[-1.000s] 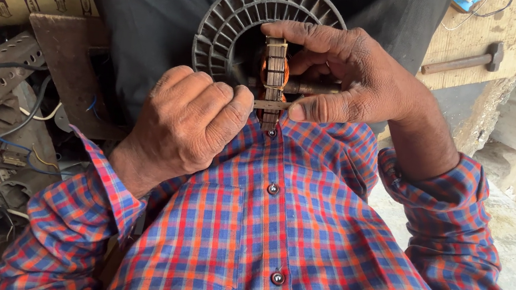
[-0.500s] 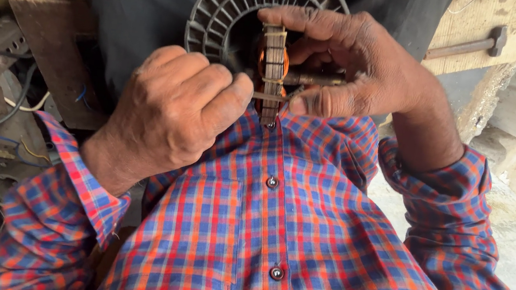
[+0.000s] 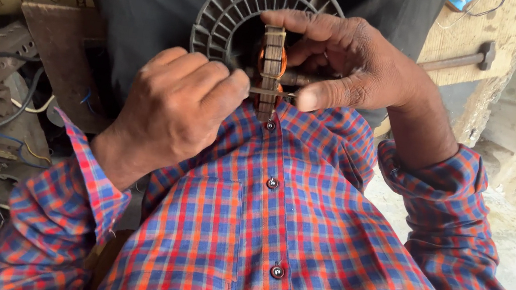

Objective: The person holds a motor rotor and uses a flat metal tool to press and adjust copper windings. They rotate the rotor to access different sections and continue pressing the windings into place.

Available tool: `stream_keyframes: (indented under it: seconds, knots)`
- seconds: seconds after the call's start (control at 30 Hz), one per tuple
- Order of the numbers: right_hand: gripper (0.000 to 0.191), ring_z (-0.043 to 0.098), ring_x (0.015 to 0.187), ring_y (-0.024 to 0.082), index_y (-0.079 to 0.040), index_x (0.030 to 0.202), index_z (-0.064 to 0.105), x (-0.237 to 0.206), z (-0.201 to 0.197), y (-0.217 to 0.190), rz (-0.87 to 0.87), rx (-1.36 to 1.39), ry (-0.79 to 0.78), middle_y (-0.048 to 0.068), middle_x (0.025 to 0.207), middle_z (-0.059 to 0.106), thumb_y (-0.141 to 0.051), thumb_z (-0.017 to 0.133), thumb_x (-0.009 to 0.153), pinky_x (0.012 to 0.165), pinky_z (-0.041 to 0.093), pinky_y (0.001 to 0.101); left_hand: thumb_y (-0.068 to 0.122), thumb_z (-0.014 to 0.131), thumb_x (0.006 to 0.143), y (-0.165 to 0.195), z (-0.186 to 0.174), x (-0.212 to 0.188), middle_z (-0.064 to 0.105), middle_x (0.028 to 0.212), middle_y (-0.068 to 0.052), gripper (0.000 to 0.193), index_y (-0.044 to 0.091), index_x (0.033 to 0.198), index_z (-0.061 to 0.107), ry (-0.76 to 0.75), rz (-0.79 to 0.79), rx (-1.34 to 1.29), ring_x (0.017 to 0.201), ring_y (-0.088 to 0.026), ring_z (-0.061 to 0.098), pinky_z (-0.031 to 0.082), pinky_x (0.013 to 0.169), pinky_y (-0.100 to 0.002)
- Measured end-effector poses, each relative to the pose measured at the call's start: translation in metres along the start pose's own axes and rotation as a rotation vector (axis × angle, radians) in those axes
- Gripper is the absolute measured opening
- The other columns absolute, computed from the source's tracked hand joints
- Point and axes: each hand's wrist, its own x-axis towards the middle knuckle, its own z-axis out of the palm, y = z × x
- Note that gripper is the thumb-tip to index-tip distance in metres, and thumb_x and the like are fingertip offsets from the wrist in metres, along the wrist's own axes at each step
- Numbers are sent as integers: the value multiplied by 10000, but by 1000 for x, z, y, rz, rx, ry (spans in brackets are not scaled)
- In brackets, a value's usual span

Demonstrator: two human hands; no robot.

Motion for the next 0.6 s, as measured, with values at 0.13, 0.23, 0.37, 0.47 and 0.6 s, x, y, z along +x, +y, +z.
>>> stream_keyframes:
  seconds: [0.13, 0.23, 0.37, 0.47, 0.6]
  knots:
    - [754, 682, 1227, 172, -32, 1642, 390, 0, 3, 1, 10, -44, 68, 111, 1323, 709, -85, 767, 992, 1138, 562, 346, -5, 696, 997, 6, -10, 2, 686, 847, -92, 47, 1, 1039, 675, 163, -200, -322, 788, -222, 686, 525, 718, -369]
    - [753, 701, 1208, 168, -45, 1639, 409, -1, 9, 1, 29, -81, 125, 92, 1318, 709, -22, 775, 982, 1079, 590, 331, -17, 658, 1042, 11, -20, -5, 703, 973, -136, 65, -28, 1106, 652, 253, -416, -477, 855, -193, 715, 586, 776, -302]
    - [739, 726, 1162, 172, -37, 1611, 432, 1, 13, -4, -42, -258, 149, 102, 1272, 737, -28, 800, 971, 1033, 616, 323, 96, 708, 1034, 6, -24, -19, 700, 1102, -87, 127, 42, 1145, 681, 543, -586, -1177, 903, -144, 661, 555, 812, -265]
    - [753, 748, 1086, 170, -33, 1586, 447, 1, 15, -10, -23, -366, 184, 109, 1201, 763, -85, 822, 935, 969, 630, 319, 8, 792, 1000, 4, -20, -23, 663, 1067, -65, 149, 35, 1130, 724, 515, -567, -1317, 856, -120, 620, 556, 741, -260]
    - [752, 755, 1085, 169, -22, 1580, 460, -1, 18, -13, -24, -372, 214, 123, 1216, 771, -134, 828, 933, 957, 631, 323, -46, 808, 929, 19, -8, -17, 720, 1085, -113, 229, 56, 1107, 705, 399, -426, -1004, 917, -188, 744, 678, 810, -314]
